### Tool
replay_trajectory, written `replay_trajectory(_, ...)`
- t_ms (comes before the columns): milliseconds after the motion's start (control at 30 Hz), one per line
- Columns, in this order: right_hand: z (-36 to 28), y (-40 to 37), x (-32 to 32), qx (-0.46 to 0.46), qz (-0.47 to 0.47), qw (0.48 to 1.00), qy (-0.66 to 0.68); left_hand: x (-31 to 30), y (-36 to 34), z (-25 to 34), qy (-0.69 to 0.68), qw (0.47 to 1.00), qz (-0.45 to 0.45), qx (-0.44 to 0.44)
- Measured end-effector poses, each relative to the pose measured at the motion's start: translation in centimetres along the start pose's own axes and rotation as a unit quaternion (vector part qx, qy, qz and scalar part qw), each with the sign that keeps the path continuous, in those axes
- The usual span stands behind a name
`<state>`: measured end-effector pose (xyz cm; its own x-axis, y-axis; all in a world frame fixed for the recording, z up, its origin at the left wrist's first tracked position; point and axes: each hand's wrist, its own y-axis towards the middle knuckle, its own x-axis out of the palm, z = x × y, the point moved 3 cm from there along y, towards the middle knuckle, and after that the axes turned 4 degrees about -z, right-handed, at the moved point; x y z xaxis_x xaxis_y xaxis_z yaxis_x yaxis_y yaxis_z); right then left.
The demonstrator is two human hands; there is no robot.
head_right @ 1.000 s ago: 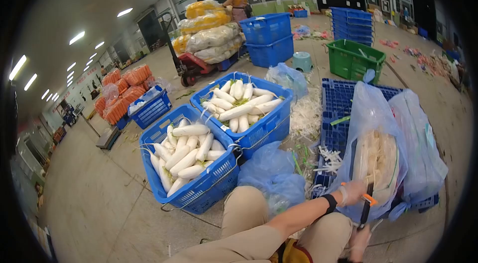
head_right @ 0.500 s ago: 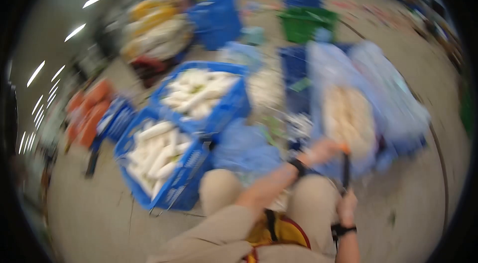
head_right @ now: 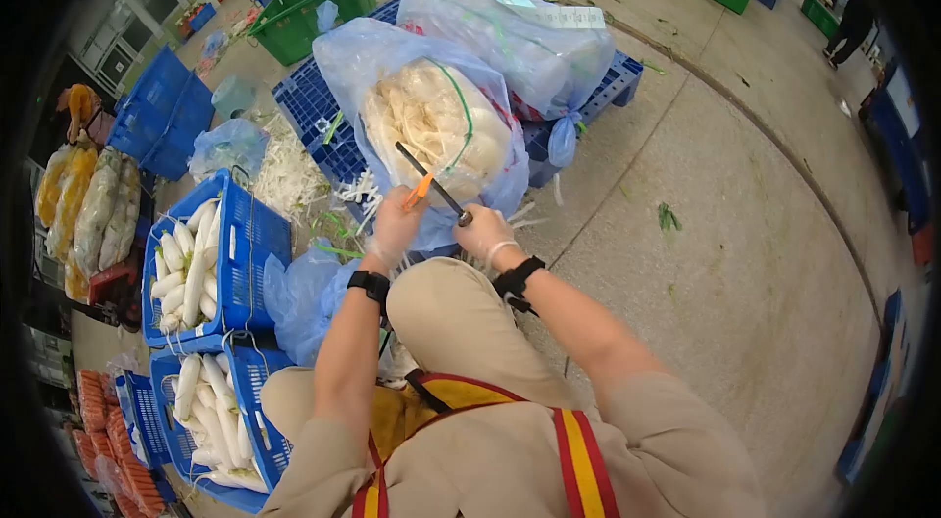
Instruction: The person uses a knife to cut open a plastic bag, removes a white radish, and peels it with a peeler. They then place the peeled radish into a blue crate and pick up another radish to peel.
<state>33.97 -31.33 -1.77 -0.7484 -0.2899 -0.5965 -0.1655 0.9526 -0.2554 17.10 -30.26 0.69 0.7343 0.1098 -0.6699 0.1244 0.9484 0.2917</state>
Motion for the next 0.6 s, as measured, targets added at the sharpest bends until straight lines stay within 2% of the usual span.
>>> replay_trajectory(100,4.7,-2.0,1.3,0.033,-0.033,0.999,0.014,0.5,0.3,-0.6,0.05,0.998,-0.031,0.008)
replay_trajectory(167,5.0,-2.9,0.2,0.013,-0.023,1.0,0.003,2.0,0.8,-1.5,0.063,0.997,-0.003,0.045)
replay_trajectory(233,4.2,-0.4,0.8,-0.004,-0.029,0.999,0.036,1.9,0.8,-0.9,0.051,0.998,-0.021,0.037)
replay_trajectory(333,3.8,-1.0,1.0,-0.008,-0.033,0.998,0.056,0.1,0.3,-0.3,0.1,0.992,-0.052,0.063)
replay_trajectory(367,5.3,-1.6,1.1,-0.011,-0.073,0.987,0.144,-0.1,0.2,-0.3,0.096,0.992,-0.051,0.067)
replay_trajectory(433,7.6,-2.5,0.3,0.024,-0.264,0.927,0.266,0.3,0.2,-1.6,-0.06,0.998,-0.027,-0.003)
replay_trajectory(467,8.1,-2.9,0.4,-0.015,-0.283,0.897,0.339,0.7,0.2,-2.6,-0.077,0.994,-0.033,-0.073)
replay_trajectory(500,8.2,-3.3,0.1,-0.008,-0.278,0.897,0.343,1.0,0.1,-3.2,-0.08,0.993,-0.041,-0.073)
replay_trajectory(567,6.6,-4.1,-0.6,-0.032,-0.296,0.862,0.411,1.3,-0.3,-4.4,-0.206,0.969,-0.03,-0.135)
replay_trajectory(600,6.4,-3.9,-0.6,-0.036,-0.303,0.864,0.4,0.6,-0.3,-2.9,-0.171,0.974,-0.017,-0.15)
